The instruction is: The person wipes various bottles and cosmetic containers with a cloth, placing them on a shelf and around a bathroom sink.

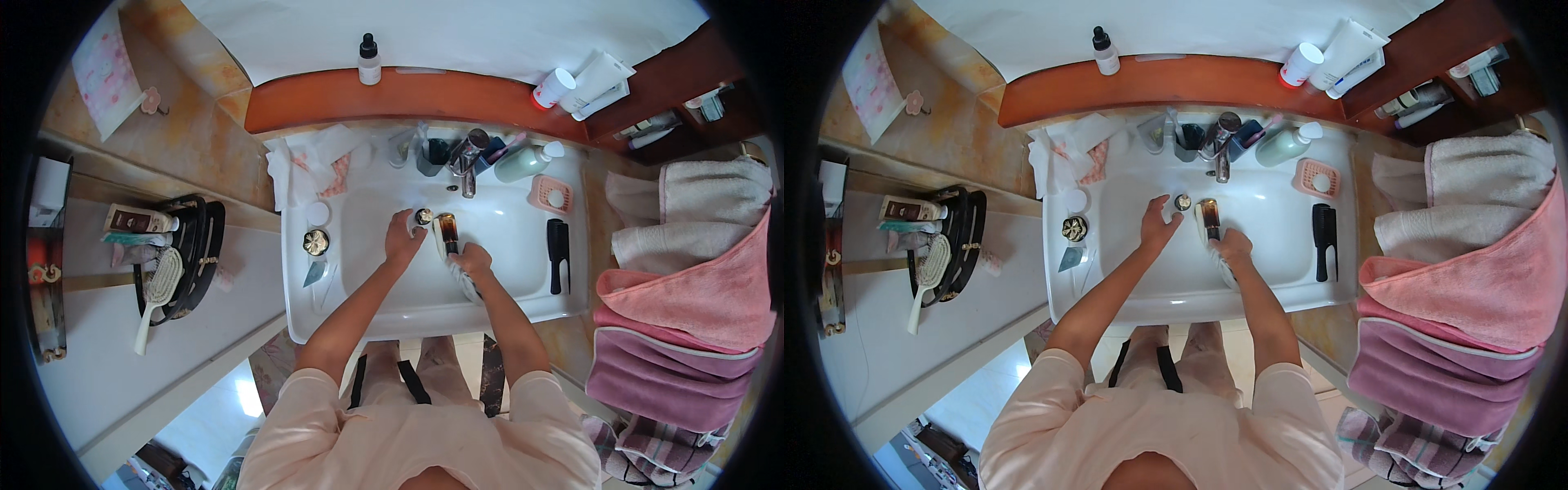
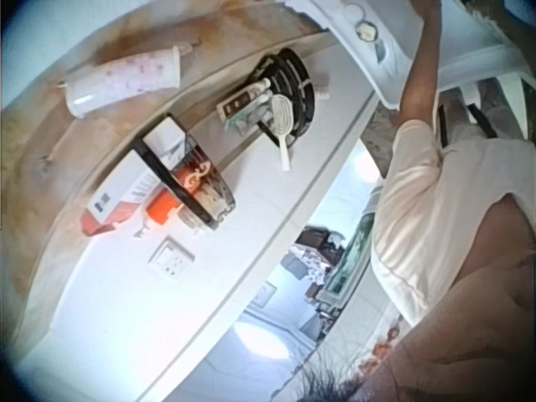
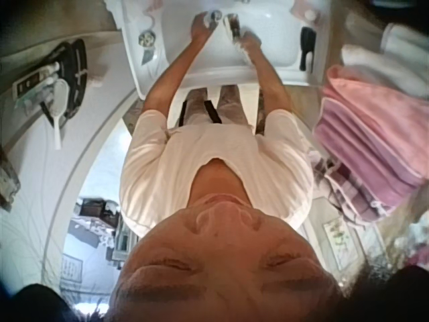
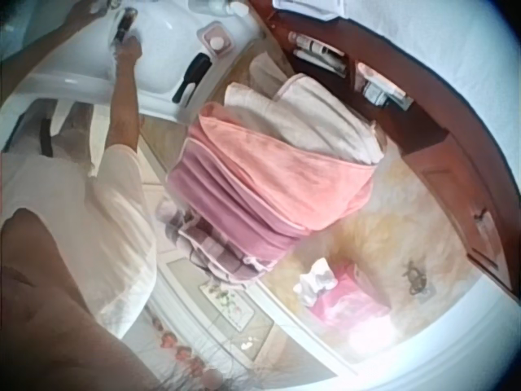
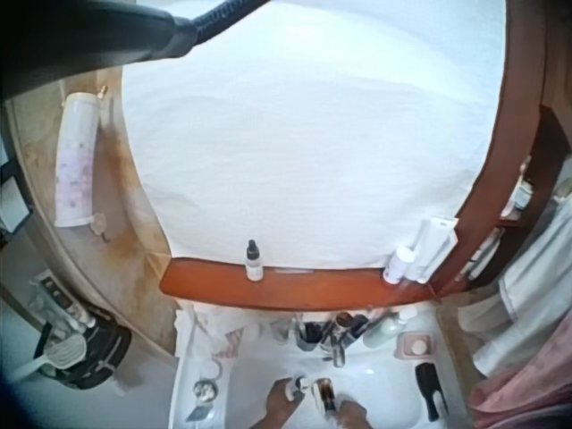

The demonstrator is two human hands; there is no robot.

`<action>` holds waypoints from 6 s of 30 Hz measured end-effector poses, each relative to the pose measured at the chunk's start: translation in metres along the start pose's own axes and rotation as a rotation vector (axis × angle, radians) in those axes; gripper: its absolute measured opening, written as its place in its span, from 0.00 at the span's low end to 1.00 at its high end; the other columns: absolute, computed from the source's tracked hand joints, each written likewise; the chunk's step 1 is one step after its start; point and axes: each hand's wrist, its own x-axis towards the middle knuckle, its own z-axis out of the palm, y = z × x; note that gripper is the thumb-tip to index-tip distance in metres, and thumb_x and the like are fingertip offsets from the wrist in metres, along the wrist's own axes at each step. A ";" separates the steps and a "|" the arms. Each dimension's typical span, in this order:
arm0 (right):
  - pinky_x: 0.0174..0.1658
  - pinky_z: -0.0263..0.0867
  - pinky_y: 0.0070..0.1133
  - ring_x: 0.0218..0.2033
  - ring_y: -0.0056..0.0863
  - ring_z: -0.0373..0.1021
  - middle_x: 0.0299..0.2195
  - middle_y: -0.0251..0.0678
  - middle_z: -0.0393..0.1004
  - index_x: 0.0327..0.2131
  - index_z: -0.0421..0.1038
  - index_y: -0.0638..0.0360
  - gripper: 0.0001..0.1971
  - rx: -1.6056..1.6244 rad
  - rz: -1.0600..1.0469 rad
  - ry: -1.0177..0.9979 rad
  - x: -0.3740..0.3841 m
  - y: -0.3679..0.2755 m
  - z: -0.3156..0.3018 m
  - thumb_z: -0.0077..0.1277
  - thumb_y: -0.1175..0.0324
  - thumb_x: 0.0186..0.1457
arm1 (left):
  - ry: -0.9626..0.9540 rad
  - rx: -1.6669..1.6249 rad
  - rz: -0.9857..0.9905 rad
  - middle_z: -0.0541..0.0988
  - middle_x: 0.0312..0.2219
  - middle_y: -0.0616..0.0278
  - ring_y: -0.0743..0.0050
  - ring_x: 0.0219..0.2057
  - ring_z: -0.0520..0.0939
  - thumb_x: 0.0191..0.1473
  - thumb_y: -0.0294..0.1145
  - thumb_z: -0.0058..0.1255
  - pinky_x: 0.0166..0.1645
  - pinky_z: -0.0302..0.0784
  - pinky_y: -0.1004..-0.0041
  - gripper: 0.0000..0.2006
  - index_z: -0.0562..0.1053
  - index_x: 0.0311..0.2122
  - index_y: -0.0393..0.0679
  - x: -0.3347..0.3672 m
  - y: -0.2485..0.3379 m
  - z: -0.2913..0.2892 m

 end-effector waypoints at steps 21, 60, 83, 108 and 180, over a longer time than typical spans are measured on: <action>0.33 0.67 0.32 0.27 0.41 0.74 0.23 0.43 0.76 0.30 0.73 0.61 0.18 0.275 -0.171 0.261 -0.008 0.021 -0.045 0.55 0.53 0.49 | -0.063 0.237 -0.037 0.75 0.43 0.50 0.48 0.44 0.76 0.43 0.24 0.56 0.49 0.74 0.60 0.22 0.70 0.47 0.40 0.035 0.004 0.051; 0.32 0.66 0.26 0.26 0.36 0.71 0.25 0.39 0.75 0.30 0.71 0.62 0.11 0.401 -1.028 0.539 -0.157 -0.201 -0.345 0.59 0.69 0.43 | 0.245 0.161 0.337 0.77 0.26 0.52 0.50 0.28 0.77 0.42 0.31 0.64 0.32 0.71 0.62 0.18 0.67 0.35 0.40 0.048 0.249 -0.303; 0.39 0.67 0.32 0.36 0.42 0.73 0.31 0.46 0.76 0.34 0.75 0.62 0.21 0.091 -0.625 0.588 -0.089 -0.286 -0.401 0.57 0.54 0.44 | 0.179 0.351 0.352 0.78 0.27 0.50 0.49 0.30 0.79 0.46 0.42 0.63 0.33 0.73 0.61 0.22 0.65 0.37 0.39 0.154 0.256 -0.304; 0.34 0.63 0.23 0.29 0.26 0.66 0.27 0.38 0.71 0.42 0.72 0.64 0.23 0.536 -0.700 0.469 -0.098 -0.211 -0.347 0.60 0.58 0.47 | 0.436 -0.223 0.597 0.75 0.42 0.52 0.55 0.41 0.77 0.47 0.24 0.58 0.47 0.73 0.67 0.19 0.69 0.45 0.37 0.083 0.207 -0.223; 0.36 0.63 0.17 0.29 0.17 0.66 0.26 0.33 0.71 0.53 0.66 0.63 0.24 0.900 -0.765 0.527 -0.099 -0.230 -0.273 0.53 0.70 0.51 | 0.165 -0.235 0.698 0.69 0.52 0.44 0.44 0.51 0.73 0.53 0.24 0.49 0.53 0.70 0.61 0.24 0.64 0.56 0.35 0.080 0.236 -0.248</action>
